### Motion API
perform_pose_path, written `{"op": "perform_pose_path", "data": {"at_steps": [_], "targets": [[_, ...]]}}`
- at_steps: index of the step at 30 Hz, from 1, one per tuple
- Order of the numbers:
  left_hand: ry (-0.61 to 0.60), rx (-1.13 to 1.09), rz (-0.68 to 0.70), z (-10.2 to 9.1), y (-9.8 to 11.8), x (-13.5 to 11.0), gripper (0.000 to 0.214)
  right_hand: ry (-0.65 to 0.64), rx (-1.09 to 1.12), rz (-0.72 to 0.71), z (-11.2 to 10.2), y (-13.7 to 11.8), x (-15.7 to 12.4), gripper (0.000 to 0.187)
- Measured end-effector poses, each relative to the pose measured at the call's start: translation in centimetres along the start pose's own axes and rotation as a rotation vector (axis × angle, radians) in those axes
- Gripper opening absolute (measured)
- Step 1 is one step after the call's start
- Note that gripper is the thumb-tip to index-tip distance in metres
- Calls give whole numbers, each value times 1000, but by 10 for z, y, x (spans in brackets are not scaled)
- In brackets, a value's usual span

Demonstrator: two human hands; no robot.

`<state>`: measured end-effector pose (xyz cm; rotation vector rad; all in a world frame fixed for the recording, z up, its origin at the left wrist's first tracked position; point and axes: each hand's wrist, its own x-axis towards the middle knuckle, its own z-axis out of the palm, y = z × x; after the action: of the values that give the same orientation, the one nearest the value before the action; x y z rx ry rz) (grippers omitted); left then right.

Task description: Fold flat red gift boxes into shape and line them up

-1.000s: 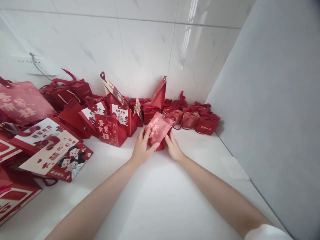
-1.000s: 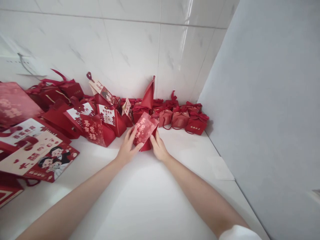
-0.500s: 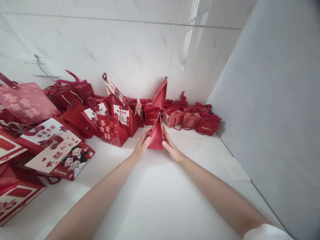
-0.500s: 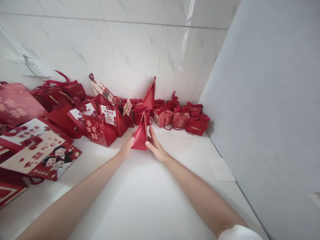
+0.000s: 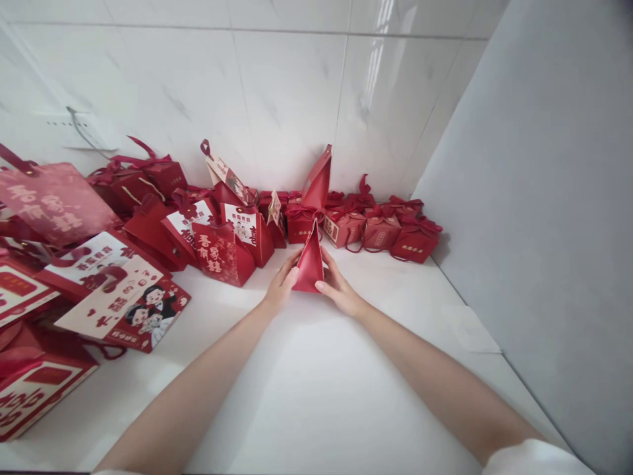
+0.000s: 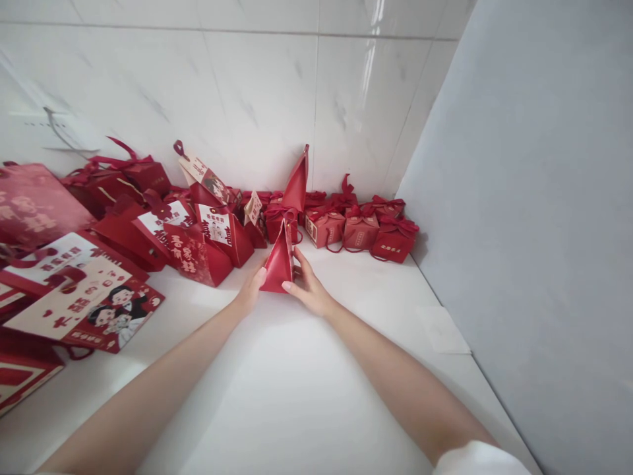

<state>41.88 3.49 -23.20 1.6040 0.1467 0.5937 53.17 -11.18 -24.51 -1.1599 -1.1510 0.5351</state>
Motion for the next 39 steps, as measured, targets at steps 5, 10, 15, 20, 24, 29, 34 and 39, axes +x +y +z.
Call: {"op": "perform_pose_path", "data": {"at_steps": [5,10,15,20,24,29,34,39], "targets": [[90,189,-47,0,4,-1,52,302,-269,-42,-4,10,3,100],[142,164,45,-1,-2,-1,70,485,-291,-12,-6,17,7,95],[196,-51,-45,1,-5,3,80,465,-308,54,-3,5,5,47],[242,-177,-69,4,-4,2,78,453,-324,44,2,-2,3,32],[308,-87,-97,3,-2,0,63,459,-303,86,3,-2,2,29],[354,-37,-111,2,2,0,63,501,-255,107,1,1,5,32],[339,-59,-109,-2,-5,2,62,526,-239,107,0,4,11,31],[325,-42,-91,-2,-10,6,61,568,-270,101,-1,5,10,26]]}}
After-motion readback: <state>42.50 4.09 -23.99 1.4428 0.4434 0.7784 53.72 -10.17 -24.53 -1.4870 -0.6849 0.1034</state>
